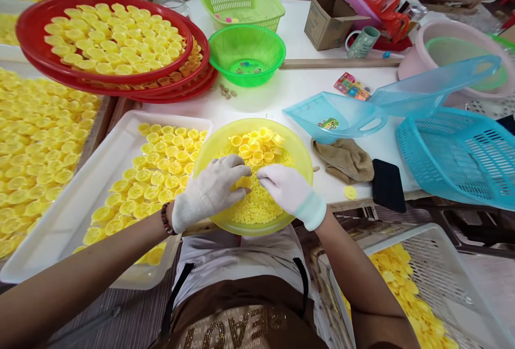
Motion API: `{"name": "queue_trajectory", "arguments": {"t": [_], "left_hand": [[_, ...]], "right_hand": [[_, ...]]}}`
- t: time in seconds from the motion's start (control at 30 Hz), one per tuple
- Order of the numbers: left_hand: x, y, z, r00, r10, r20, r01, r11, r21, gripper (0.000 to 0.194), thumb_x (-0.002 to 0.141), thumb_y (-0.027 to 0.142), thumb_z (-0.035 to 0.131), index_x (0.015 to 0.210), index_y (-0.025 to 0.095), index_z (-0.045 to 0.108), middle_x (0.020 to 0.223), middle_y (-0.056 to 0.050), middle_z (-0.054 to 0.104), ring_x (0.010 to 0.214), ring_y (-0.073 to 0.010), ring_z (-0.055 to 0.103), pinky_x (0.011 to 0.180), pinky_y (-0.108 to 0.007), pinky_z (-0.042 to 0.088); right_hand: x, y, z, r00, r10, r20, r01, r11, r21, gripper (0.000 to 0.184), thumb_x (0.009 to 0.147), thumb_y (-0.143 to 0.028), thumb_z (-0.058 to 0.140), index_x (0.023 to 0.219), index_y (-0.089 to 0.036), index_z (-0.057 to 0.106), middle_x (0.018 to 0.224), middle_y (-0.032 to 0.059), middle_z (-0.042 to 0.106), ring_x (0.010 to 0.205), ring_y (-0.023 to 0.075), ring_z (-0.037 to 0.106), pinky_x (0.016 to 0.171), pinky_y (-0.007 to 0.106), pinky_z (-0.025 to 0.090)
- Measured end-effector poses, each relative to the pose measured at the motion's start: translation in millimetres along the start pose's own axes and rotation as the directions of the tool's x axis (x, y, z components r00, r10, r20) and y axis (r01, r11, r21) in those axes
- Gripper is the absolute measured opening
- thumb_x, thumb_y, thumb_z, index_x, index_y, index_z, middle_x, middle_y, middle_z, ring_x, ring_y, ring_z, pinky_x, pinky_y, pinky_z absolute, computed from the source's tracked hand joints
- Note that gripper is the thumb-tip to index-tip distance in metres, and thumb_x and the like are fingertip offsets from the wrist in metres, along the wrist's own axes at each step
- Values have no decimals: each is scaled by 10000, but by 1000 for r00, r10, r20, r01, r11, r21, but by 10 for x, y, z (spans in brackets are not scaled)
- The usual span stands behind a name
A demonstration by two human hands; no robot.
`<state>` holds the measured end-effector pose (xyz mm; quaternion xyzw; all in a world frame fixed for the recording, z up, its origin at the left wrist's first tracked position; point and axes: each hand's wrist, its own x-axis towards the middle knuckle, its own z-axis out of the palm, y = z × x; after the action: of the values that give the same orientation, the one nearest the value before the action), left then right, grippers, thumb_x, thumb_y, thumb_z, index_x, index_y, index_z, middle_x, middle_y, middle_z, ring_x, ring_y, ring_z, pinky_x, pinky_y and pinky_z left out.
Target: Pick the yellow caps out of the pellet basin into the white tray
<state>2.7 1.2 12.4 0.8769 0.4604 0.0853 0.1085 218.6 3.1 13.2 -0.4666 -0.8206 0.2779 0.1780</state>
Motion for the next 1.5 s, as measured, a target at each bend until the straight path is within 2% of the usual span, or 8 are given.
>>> {"name": "queue_trajectory", "arguments": {"t": [0.2,0.3,0.57,0.77,0.93,1.1,1.27,1.5], "left_hand": [[-166,-90,107,960,-65,-272,-24,950,-312,252,915,353,640,1087,193,550,1051,-53,672,956,-187,649,879,-346,524],[-185,-97,141,949,-78,-305,-27,945,-327,285,894,381,672,1071,196,548,1016,-50,683,901,-182,663,845,-344,543],[-219,113,27,981,23,-192,-29,999,-33,139,916,251,562,1040,188,565,941,-89,663,861,-235,655,775,-379,554],[-318,44,-49,978,-95,-185,65,985,-160,143,906,241,573,1039,188,573,983,-89,657,876,-217,638,766,-360,551],[-527,-522,-452,902,-238,-361,175,965,-197,114,885,179,566,988,176,615,1064,-79,647,995,-194,610,899,-339,518],[-752,-1419,-766,816,-486,-312,549,821,158,233,874,216,520,1054,180,663,1075,-101,645,937,-232,609,821,-359,483],[-758,-1965,-639,805,-575,-145,574,695,433,257,834,214,547,1038,179,700,1102,-140,645,1042,-341,561,928,-509,386],[-680,-2237,-409,825,-560,-80,514,682,520,266,849,276,589,1076,168,678,1163,-140,605,1141,-345,490,1008,-518,302]], "right_hand": [[44,57,65,999,-43,-15,43,999,-14,171,946,-280,552,1023,-198,681,1111,97,708,1041,256,652,909,403,507],[62,-39,69,996,31,-79,-23,995,101,214,957,-371,558,1051,-214,668,1014,65,735,898,218,682,818,359,526],[121,-266,185,995,90,39,-96,977,189,175,936,-302,529,904,-226,682,824,9,754,752,184,705,738,310,526],[116,-223,145,996,71,-46,-66,993,99,215,918,-258,482,988,-232,684,893,30,762,838,212,725,821,348,557],[-38,63,165,992,12,-127,-24,995,-99,284,928,-290,481,1129,-204,661,1211,115,687,1156,290,644,1007,480,514],[-204,277,348,985,-77,-152,51,985,-166,288,965,-301,474,1164,-189,648,1215,122,678,1173,287,631,1047,492,500],[-236,239,400,968,-129,-214,88,977,-193,267,985,-289,469,1157,-197,651,1190,107,694,1151,272,645,1036,452,515],[-207,232,404,970,-145,-195,110,978,-176,248,986,-271,467,1134,-198,652,1143,105,707,1094,267,663,984,461,538]]}}
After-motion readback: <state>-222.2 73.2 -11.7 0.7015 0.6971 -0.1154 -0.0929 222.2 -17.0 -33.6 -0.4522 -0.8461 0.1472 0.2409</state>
